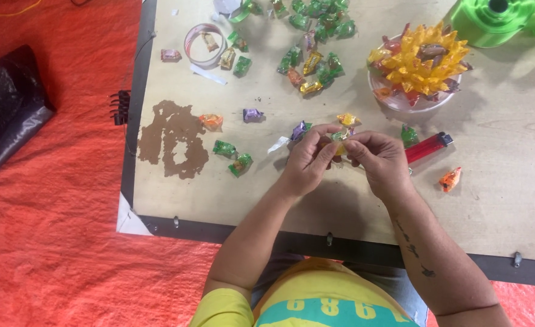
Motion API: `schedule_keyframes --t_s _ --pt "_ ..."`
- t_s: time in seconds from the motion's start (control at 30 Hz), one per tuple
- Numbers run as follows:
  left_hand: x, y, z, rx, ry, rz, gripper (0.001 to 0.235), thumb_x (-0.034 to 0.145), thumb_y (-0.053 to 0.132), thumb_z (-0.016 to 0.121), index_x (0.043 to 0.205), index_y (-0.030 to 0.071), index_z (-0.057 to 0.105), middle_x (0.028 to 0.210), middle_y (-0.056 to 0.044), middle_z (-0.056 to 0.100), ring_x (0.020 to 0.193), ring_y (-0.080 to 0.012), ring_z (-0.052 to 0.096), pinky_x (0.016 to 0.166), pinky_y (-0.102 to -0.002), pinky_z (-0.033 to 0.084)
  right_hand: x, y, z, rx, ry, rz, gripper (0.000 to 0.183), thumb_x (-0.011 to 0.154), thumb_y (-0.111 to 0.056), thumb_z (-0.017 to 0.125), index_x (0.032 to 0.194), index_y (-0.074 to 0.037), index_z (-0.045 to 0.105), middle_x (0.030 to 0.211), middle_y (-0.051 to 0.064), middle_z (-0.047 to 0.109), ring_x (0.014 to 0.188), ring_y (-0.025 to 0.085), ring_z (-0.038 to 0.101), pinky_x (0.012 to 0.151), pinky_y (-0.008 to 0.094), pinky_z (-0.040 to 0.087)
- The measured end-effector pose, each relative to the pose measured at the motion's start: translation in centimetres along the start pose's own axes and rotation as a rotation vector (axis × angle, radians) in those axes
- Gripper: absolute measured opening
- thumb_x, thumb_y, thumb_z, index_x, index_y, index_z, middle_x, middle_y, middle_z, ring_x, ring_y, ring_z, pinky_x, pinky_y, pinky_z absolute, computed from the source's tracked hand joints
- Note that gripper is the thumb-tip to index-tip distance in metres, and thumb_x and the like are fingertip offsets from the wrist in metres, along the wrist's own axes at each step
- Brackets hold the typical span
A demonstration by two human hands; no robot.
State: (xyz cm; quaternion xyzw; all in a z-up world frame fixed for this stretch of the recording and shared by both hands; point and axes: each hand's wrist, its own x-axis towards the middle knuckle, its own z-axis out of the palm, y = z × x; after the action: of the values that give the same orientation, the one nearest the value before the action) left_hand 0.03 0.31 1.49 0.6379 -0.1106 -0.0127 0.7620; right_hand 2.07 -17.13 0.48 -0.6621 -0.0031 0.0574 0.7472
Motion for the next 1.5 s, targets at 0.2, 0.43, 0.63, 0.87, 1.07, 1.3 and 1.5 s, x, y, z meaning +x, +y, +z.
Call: schedule_keyframes --t_s 0.2,0.43,0.63,0.87,1.07,1.3,1.5 --pt "0.2 -3.0 -1.0 -0.232 0.091 -0.098 0.030 0.114 0.030 0.049 0.112 0.010 0.070 0.072 -0.012 0.069 0.061 -0.0127 0.063 0.054 -0.023 0.051 0.3 0.3 -0.5 -0.034 0.096 -0.130 0.011 0.104 -0.006 0.074 0.103 0.005 0.072 0.073 0.014 0.065 0.063 0.016 0.064 0.061 0.029 0.059" --pt "0.2 -1.6 -0.1 -0.062 0.204 -0.073 0.016 0.102 0.021 0.071 0.103 0.006 0.075 0.079 -0.010 0.073 0.071 -0.0106 0.068 0.062 -0.021 0.057 -0.5 0.1 0.2 -0.073 0.075 -0.113 0.012 0.107 -0.003 0.066 0.108 0.007 0.072 0.076 0.019 0.069 0.065 0.022 0.070 0.065 0.033 0.062" --pt "0.5 -1.5 -0.4 -0.065 0.285 -0.079 0.013 0.099 0.018 0.074 0.100 0.005 0.076 0.076 -0.011 0.072 0.069 -0.0089 0.067 0.060 -0.021 0.057 -0.2 0.6 0.3 0.180 0.073 0.031 0.022 0.110 -0.014 0.060 0.112 0.005 0.071 0.084 0.018 0.072 0.073 0.022 0.077 0.065 0.030 0.066" --pt "0.2 -1.3 0.0 -0.080 0.267 -0.051 0.018 0.104 0.022 0.067 0.094 0.008 0.070 0.069 -0.004 0.059 0.069 -0.0050 0.054 0.062 -0.021 0.049 -0.3 1.1 0.3 0.005 0.017 -0.056 0.022 0.093 0.002 0.080 0.110 0.009 0.069 0.078 0.019 0.068 0.067 0.020 0.070 0.066 0.031 0.062" --pt "0.2 -2.7 -0.3 -0.133 0.246 -0.071 0.029 0.110 0.031 0.056 0.092 0.012 0.066 0.070 -0.001 0.057 0.069 -0.0053 0.053 0.066 -0.020 0.047 -0.9 0.0 1.1 -0.074 0.027 -0.118 0.012 0.098 0.003 0.076 0.106 0.008 0.069 0.072 0.017 0.067 0.061 0.019 0.067 0.064 0.029 0.060" --pt "0.1 -1.4 -0.5 -0.010 0.056 0.084 0.029 0.102 0.040 0.066 0.111 0.012 0.066 0.090 -0.002 0.066 0.068 -0.0069 0.058 0.059 -0.019 0.051 -1.3 -0.4 1.0 -0.297 -0.005 -0.128 0.005 0.107 0.003 0.069 0.111 0.005 0.068 0.088 0.017 0.070 0.072 0.020 0.069 0.070 0.031 0.064" --pt "0.0 -0.4 -0.4 0.220 0.204 0.143 0.017 0.103 0.022 0.066 0.109 0.007 0.070 0.100 -0.008 0.074 0.080 -0.0145 0.067 0.071 -0.025 0.058 -1.4 -0.2 1.0 -0.254 -0.093 -0.139 0.022 0.103 -0.003 0.075 0.122 0.006 0.067 0.090 0.015 0.070 0.072 0.018 0.067 0.071 0.028 0.061"
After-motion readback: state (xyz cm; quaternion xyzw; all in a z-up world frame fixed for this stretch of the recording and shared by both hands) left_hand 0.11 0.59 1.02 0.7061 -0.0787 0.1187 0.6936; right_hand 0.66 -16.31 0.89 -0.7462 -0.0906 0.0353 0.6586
